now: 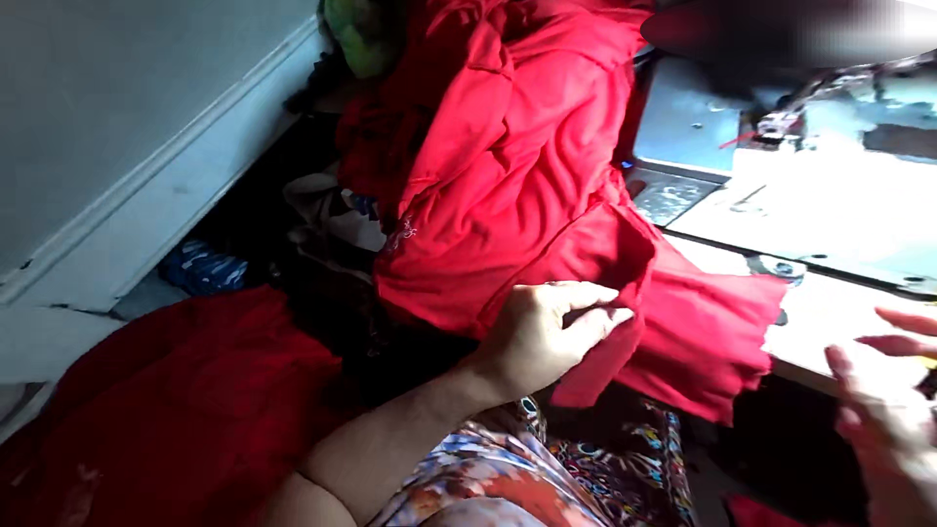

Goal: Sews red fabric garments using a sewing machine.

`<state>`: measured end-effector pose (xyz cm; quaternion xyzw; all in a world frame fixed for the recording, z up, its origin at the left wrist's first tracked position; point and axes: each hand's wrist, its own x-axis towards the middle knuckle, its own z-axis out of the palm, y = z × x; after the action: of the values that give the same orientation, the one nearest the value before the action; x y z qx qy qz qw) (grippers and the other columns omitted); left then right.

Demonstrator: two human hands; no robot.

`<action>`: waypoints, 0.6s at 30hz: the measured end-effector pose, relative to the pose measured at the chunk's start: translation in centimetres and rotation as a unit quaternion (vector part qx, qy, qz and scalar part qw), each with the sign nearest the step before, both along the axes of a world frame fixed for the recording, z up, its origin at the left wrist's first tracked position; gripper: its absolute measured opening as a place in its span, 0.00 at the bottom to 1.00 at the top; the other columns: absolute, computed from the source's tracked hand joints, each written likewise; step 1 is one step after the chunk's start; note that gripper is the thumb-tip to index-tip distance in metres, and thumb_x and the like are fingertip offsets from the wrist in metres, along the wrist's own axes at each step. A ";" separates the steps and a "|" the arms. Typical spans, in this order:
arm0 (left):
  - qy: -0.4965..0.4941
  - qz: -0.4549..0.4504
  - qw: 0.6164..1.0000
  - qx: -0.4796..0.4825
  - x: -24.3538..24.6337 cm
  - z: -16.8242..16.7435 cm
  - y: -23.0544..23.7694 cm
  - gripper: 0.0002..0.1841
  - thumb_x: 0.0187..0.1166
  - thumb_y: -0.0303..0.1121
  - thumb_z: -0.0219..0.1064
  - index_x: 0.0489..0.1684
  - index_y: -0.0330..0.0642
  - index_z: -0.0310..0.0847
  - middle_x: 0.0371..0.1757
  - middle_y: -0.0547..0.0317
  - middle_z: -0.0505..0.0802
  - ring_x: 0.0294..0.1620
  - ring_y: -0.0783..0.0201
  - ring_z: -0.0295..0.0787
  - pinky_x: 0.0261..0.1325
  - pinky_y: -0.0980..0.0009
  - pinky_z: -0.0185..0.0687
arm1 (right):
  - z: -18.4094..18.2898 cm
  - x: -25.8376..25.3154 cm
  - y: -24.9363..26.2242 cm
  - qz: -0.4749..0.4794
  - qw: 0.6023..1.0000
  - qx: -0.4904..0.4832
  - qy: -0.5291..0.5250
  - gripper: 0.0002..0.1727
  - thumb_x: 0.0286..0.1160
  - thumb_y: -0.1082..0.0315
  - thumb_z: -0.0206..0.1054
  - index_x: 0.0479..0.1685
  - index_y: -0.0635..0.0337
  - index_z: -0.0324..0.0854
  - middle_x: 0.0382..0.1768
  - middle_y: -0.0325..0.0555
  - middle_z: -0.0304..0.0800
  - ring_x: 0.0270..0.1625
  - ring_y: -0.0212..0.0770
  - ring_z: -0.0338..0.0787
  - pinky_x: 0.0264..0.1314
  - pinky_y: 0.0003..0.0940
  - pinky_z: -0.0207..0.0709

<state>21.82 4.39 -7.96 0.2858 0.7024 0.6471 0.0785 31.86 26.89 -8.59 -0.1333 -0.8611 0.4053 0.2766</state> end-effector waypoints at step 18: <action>-0.278 -0.111 0.941 0.159 -2.9 0.5 1.1 0.08 0.87 0.26 0.56 0.54 0.46 0.79 0.36 0.63 0.89 0.34 0.72 0.89 0.40 0.73 0.90 | 0.7 -3.8 -3.7 0.068 0.847 -0.525 0.051 0.11 0.81 0.72 0.59 0.35 0.51 0.87 0.14 0.33 0.80 0.11 0.22 0.73 0.12 0.16 0.70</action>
<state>18.94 5.48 -7.48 0.1793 0.5042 0.7913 0.2959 28.06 23.20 -7.93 -0.1792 -0.5115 0.8208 0.1806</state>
